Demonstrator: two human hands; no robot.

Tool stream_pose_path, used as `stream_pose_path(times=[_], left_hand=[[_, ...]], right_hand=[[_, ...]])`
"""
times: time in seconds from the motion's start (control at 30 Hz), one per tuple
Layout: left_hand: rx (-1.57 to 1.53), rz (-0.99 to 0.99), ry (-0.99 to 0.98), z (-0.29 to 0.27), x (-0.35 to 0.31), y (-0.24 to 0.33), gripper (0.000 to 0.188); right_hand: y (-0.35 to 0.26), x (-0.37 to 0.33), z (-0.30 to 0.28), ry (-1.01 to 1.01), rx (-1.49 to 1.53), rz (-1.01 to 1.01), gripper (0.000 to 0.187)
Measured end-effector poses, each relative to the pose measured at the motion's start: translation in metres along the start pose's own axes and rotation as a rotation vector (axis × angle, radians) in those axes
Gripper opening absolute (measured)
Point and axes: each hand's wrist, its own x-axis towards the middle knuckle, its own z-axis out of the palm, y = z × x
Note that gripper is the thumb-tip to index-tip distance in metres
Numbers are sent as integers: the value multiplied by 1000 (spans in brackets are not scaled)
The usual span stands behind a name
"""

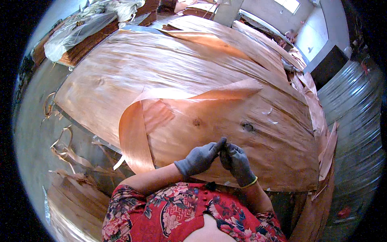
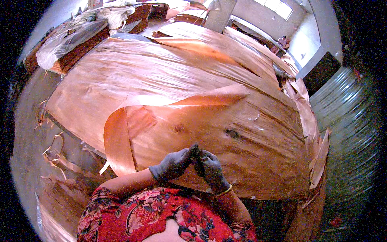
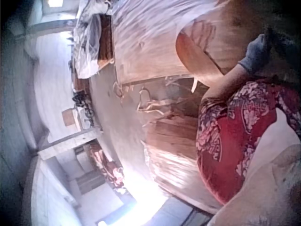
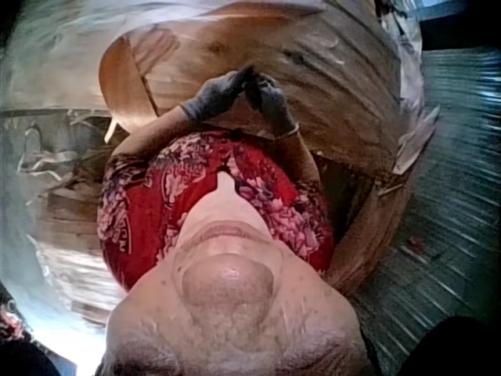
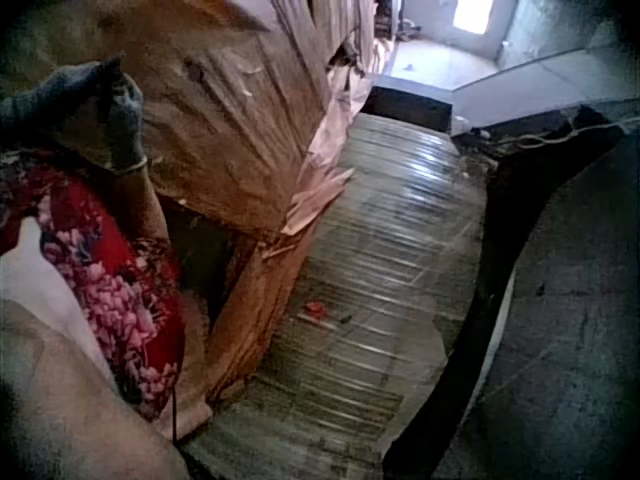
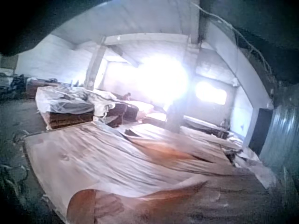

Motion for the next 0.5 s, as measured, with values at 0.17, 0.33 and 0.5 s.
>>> stream_pose_path(times=[0.17,0.33,0.5], left_hand=[[19,48,57,6,-4,-10,71],[-131,-121,62,10,-9,6,72],[-276,-220,24,11,-13,4,69]], right_hand=[[7,6,5,73,-204,-265,16],[7,23,2,210,-977,-863,6],[-19,18,16,243,-1338,-1117,8]])
